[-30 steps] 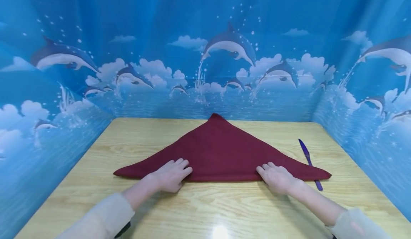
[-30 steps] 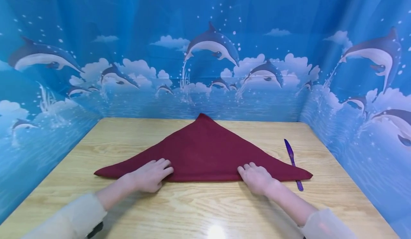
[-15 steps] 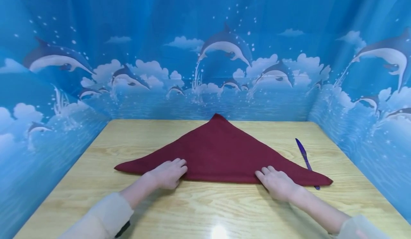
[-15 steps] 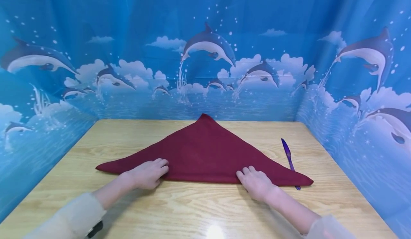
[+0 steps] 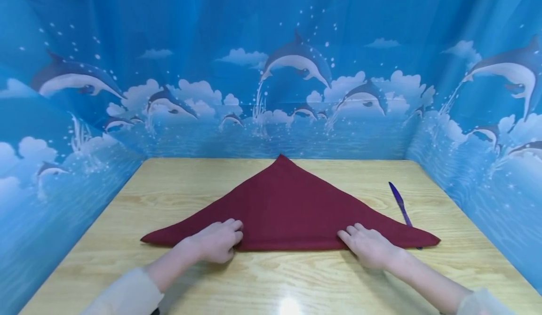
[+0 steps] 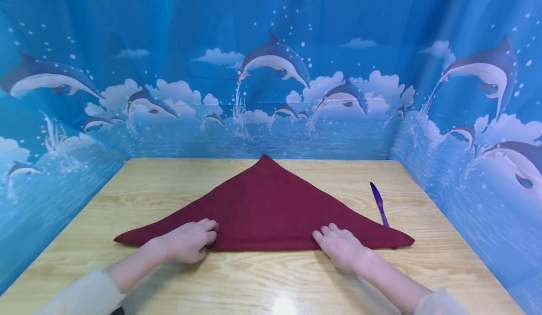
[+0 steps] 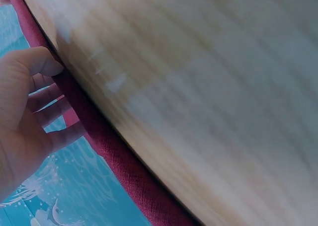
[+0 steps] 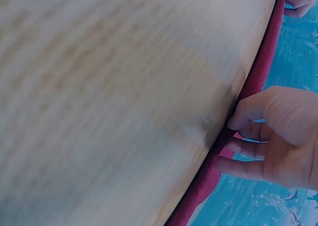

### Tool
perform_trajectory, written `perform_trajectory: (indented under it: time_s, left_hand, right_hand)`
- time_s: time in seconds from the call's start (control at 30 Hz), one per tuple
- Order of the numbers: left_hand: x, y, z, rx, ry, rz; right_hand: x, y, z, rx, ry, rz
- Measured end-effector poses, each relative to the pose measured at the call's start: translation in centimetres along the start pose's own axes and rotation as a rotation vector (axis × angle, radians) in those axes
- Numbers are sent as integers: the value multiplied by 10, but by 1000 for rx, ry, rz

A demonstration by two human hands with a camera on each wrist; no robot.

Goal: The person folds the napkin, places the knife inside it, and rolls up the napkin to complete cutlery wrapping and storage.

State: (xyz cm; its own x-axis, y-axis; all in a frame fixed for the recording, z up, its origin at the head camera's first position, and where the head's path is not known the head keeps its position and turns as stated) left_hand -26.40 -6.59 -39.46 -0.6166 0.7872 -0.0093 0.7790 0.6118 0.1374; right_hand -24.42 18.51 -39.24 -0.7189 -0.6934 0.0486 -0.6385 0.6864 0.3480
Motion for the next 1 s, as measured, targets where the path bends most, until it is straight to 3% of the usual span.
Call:
perform_trajectory:
  time_s: [0.47,0.6,0.83,1.0]
  left_hand:
    - [-12,14,0,37,21,55]
    - [-14,18,-6,20,59,92]
    - [-13,19,-10,62,137,175]
    - [-10,12,-11,65,157,173]
  right_hand:
    - [-10,-8,-5,-87,93,-26]
    - [-12,-9,-7,-91,101,-29]
    - [-12,-5,-6,-13,39,-19]
    - [-11,6,-5,75,12,8]
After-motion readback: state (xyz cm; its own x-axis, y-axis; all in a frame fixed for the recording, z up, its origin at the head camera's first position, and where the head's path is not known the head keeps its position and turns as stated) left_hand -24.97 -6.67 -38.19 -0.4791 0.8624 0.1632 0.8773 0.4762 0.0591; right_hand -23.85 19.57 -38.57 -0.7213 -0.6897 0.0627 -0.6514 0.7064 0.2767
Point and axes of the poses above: each hand's wrist, its own x-axis towards the middle knuckle, its own z-axis out of the palm, y = z × x, the point moved 9 cm from there along x, towards the middle knuckle, and after that the axes turned 10 degrees about -x, right-handed, at the moved point
